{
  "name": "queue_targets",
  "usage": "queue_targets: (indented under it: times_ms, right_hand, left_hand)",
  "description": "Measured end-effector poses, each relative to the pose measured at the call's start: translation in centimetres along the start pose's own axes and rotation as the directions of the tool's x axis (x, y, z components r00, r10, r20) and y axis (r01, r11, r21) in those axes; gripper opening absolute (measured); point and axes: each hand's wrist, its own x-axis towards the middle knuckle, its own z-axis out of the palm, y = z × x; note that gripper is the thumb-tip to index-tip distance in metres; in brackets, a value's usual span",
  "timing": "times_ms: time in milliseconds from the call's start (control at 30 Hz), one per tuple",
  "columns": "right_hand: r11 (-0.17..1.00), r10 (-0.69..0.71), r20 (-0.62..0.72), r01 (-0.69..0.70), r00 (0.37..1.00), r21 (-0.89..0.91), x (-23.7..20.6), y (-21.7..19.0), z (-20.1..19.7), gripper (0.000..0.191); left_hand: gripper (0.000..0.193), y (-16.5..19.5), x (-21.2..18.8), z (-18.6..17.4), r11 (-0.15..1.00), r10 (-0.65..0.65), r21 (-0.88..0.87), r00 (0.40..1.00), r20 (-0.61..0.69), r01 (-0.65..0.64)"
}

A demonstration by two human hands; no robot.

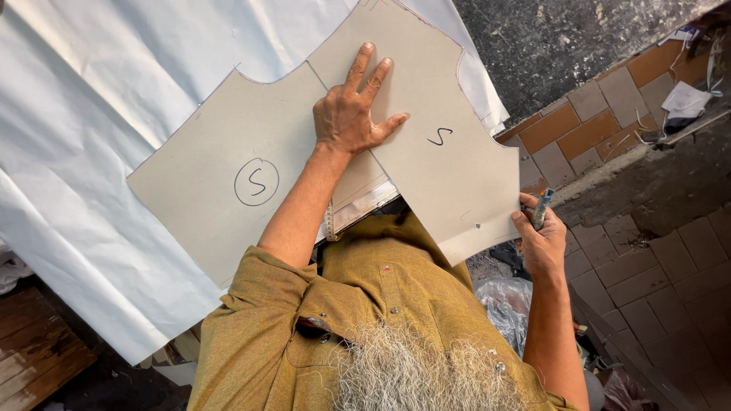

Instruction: The person moves a piece of brown leather aside on the work table and spreads a sheet of white paper. They place a cardboard garment pattern marked S on the paper, measure it with a yellow tape measure, and trace around its edges with a marker. They then align a second pattern piece against the first and continue tracing its outline.

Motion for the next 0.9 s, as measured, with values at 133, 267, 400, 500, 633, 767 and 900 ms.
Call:
queue_targets:
  times_ms: [133, 267, 400, 500, 633, 767, 900]
  right_hand:
    - [1.000, 0.021, -0.016, -0.021, 1.000, -0.008, 0.2, 0.4, -0.3, 0.034]
    - [1.000, 0.019, -0.015, -0.020, 1.000, -0.011, 0.3, 0.9, -0.7, 0.034]
    - [1.000, 0.023, -0.016, -0.024, 1.000, -0.020, 0.2, 1.2, -0.7, 0.034]
    - [0.999, 0.028, -0.016, -0.028, 0.999, -0.027, 0.1, 1.3, -0.5, 0.034]
    - [0.998, 0.047, -0.018, -0.048, 0.999, -0.031, 0.1, 1.2, -0.4, 0.035]
    - [0.999, 0.042, -0.010, -0.042, 0.999, -0.019, 0.2, 1.2, -0.4, 0.036]
    - [0.999, 0.048, -0.012, -0.048, 0.999, -0.025, 0.4, 1.3, -0.4, 0.034]
  left_hand:
    - [0.089, 0.1, 0.0, 0.2, 1.000, 0.005, -0.004, 1.000, 0.000, -0.005]
    - [0.089, 0.2, 0.0, 0.3, 1.000, 0.009, -0.010, 1.000, -0.003, -0.009]
    - [0.088, 0.3, 0.0, 0.4, 1.000, 0.020, -0.009, 1.000, -0.022, -0.021]
    - [0.088, 0.1, 0.0, 0.4, 1.000, 0.019, -0.009, 1.000, -0.014, -0.019]
    - [0.090, 0.0, 0.0, 0.4, 1.000, 0.015, 0.005, 1.000, 0.001, -0.015]
    - [0.090, 0.0, -0.1, 0.4, 1.000, 0.013, 0.019, 1.000, 0.012, -0.013]
    - [0.089, 0.1, 0.0, 0.3, 1.000, 0.007, 0.009, 1.000, 0.010, -0.007]
